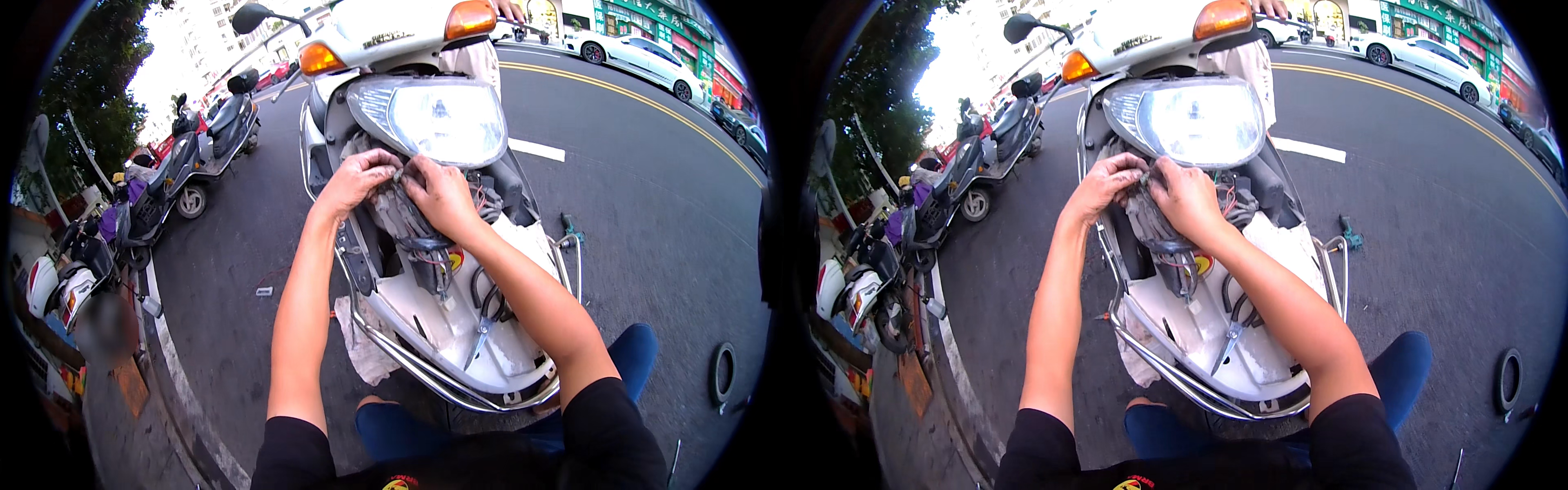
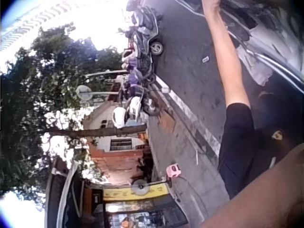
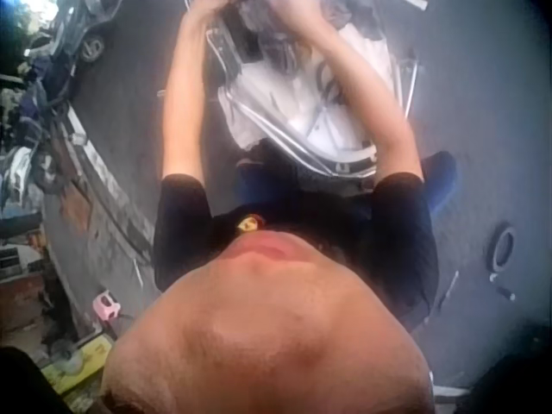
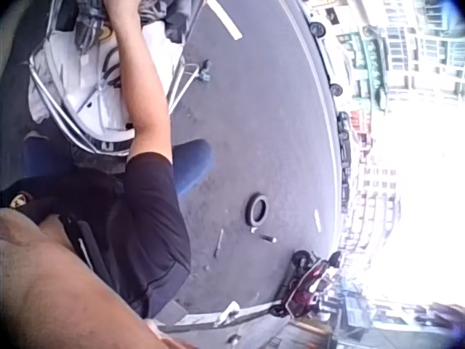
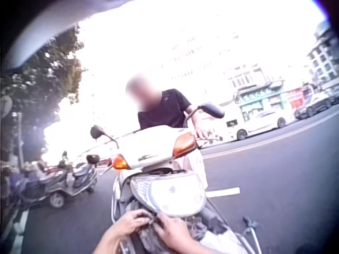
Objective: The person repairs the electrical wiring of a white scooter's headlight assembly. They use scissors to strip wires, twist connections, and apply electrical tape. The person tests the headlight, which illuminates, and then uses a spray can on the wiring before continuing to secure connections.
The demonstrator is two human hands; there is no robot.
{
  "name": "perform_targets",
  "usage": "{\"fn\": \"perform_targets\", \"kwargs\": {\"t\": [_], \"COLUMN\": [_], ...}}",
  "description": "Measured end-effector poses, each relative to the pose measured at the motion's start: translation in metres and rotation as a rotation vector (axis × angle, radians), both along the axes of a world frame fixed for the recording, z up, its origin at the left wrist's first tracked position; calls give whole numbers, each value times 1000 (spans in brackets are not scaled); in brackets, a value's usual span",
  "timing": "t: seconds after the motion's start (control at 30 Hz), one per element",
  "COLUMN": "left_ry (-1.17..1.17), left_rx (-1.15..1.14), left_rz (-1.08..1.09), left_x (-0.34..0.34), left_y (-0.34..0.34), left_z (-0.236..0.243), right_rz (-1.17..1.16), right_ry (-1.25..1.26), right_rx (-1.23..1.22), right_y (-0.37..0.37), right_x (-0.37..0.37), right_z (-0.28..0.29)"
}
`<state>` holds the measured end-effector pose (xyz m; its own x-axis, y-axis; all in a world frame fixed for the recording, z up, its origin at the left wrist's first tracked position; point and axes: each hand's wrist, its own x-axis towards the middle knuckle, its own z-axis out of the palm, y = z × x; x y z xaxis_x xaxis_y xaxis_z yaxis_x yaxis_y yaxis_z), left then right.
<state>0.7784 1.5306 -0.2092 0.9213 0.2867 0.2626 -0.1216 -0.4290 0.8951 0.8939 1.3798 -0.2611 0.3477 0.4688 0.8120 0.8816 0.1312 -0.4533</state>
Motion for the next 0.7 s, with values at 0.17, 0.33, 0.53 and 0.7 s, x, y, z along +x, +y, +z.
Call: {"fn": "perform_targets", "kwargs": {"t": [0.17,0.33,0.53,0.7], "left_ry": [-2,3,12,-20], "left_rx": [27,18,22,-10], "left_rz": [-33,-12,-22,-27], "left_x": [2,1,2,4], "left_y": [8,1,3,3], "left_z": [-4,1,2,-2], "right_rz": [22,38,48,28], "right_ry": [23,36,54,56], "right_rx": [-1,-34,-30,-29], "right_y": [0,-3,-4,-5], "right_x": [0,1,-1,-1], "right_z": [0,3,5,5]}}
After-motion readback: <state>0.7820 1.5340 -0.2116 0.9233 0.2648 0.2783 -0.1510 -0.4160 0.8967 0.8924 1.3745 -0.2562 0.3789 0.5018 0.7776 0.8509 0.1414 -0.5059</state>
